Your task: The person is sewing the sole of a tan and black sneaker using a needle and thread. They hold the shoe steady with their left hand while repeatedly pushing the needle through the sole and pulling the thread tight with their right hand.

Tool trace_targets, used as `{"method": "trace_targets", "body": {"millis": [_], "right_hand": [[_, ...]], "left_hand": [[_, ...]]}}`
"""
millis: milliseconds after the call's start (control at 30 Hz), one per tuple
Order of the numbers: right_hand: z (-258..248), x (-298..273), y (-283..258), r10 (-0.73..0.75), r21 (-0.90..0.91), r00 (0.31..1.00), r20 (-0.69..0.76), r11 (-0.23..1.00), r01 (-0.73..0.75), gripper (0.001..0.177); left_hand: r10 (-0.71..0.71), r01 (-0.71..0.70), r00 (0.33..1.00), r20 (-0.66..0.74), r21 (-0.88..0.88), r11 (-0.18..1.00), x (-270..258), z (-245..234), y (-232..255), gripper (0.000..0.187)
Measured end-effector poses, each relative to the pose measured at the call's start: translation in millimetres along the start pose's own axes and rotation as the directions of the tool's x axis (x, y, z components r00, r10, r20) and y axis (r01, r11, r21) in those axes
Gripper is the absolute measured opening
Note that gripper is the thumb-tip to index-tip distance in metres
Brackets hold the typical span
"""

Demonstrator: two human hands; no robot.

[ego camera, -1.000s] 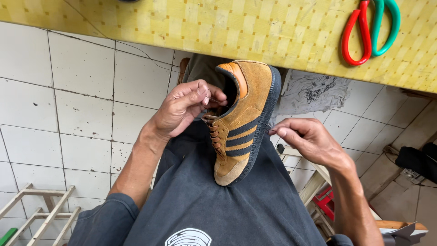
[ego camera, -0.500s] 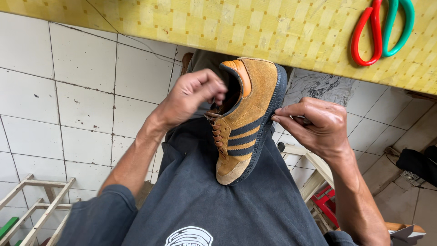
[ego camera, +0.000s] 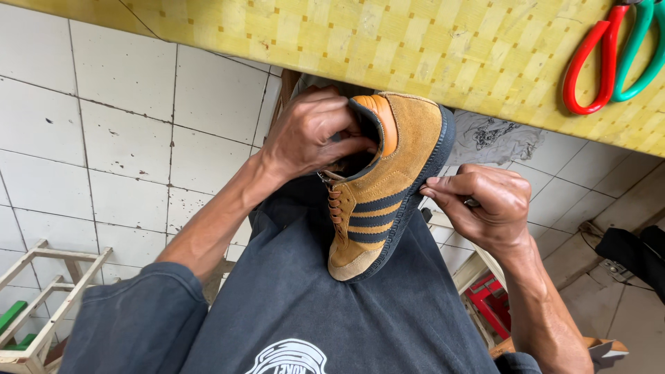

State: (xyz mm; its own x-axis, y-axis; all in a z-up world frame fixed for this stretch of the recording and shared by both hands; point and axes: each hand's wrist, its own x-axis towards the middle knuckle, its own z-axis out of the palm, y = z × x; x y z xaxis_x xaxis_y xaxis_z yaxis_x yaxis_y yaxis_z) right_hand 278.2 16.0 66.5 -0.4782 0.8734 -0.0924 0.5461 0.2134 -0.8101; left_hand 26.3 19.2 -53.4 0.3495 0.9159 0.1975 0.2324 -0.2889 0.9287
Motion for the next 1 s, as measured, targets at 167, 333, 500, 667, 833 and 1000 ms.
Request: {"method": "trace_targets", "body": {"millis": [167,333,500,667,833,1000], "right_hand": [[-6,18,-14,-0.086,-0.012,0.995,0.058,0.996,0.086,0.007],[-11,28,-21,-0.161,0.004,0.982,0.097,0.987,0.161,0.007],[-8,22,-15,-0.062,0.049,0.995,0.084,0.997,0.058,0.006],[-6,16,-11,-0.059,0.042,0.996,0.059,0.998,0.057,0.007],[-7,8,-12,-0.046,-0.036,0.998,0.034,0.998,0.047,0.009],[-11,-13,-13,-0.047,-0.200,0.999,-0.019,0.979,0.043,0.008]], "left_hand": [[-0.074,0.073,0.997,-0.012,-0.081,0.994,0,-2,-5,0.028],[-0.287,0.290,0.956,0.056,-0.293,0.911,0,-13,3,0.024],[-0.641,0.658,0.752,0.152,-0.234,0.716,-23,-60,6,0.033],[-0.565,0.567,0.823,-0.068,0.022,0.823,-23,-59,63,0.034],[-0.582,0.636,0.752,0.309,-0.108,0.765,28,-35,113,0.055],[-0.472,0.632,0.737,0.484,-0.247,0.734,27,-26,113,0.034]]}}
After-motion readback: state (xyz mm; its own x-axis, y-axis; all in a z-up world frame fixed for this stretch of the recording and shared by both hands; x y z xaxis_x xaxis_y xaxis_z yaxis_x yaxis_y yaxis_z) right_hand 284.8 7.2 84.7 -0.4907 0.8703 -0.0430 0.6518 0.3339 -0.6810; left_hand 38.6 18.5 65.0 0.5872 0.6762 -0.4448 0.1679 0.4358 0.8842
